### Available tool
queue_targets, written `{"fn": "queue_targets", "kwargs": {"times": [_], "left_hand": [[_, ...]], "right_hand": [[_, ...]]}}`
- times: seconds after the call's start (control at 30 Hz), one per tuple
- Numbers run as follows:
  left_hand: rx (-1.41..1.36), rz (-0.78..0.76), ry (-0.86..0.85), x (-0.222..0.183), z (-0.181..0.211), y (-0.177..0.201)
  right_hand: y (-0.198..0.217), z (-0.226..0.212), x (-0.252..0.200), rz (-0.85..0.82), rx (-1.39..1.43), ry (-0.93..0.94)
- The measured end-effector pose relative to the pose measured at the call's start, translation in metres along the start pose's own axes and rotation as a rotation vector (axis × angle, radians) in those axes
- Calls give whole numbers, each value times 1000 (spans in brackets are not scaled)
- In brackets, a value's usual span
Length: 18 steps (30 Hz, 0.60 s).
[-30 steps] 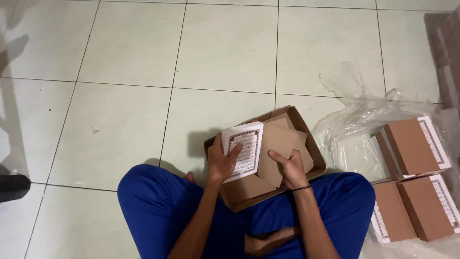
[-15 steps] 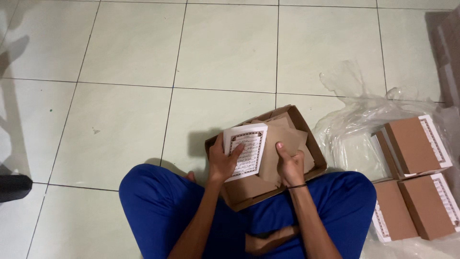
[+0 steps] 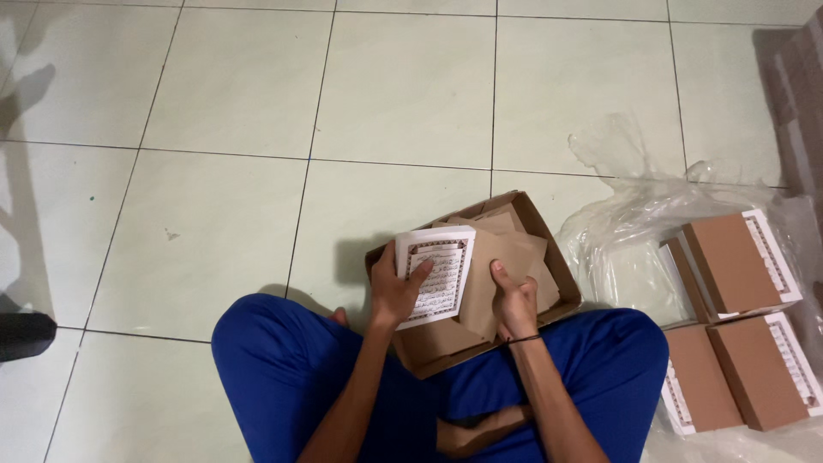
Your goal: The person takes a printed card and a brown paper sleeve from a box, inserts the card into the sleeve, and then places the completed set aside on the floor.
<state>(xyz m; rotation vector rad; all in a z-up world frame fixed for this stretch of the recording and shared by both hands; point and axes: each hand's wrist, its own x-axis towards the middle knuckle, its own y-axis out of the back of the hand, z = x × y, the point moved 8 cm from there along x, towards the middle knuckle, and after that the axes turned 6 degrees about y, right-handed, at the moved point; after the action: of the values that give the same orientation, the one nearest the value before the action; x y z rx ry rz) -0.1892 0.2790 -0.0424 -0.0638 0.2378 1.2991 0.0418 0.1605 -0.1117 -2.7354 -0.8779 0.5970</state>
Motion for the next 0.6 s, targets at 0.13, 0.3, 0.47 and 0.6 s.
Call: {"fn": "queue_targets", "kwargs": {"times": [0.13, 0.3, 0.47, 0.6], "left_hand": [[-1, -26, 58, 0, 2, -4], [-17, -38, 4, -4, 19, 0], [-14, -18, -19, -4, 19, 4], [11, 21, -3, -4, 25, 10]], "right_hand": [[4, -2, -1, 19, -21, -36], [-14, -25, -10, -30, -25, -45], [-31, -52, -18, -162, -95, -83], [-35, -34, -14, -383, -216, -69]]}}
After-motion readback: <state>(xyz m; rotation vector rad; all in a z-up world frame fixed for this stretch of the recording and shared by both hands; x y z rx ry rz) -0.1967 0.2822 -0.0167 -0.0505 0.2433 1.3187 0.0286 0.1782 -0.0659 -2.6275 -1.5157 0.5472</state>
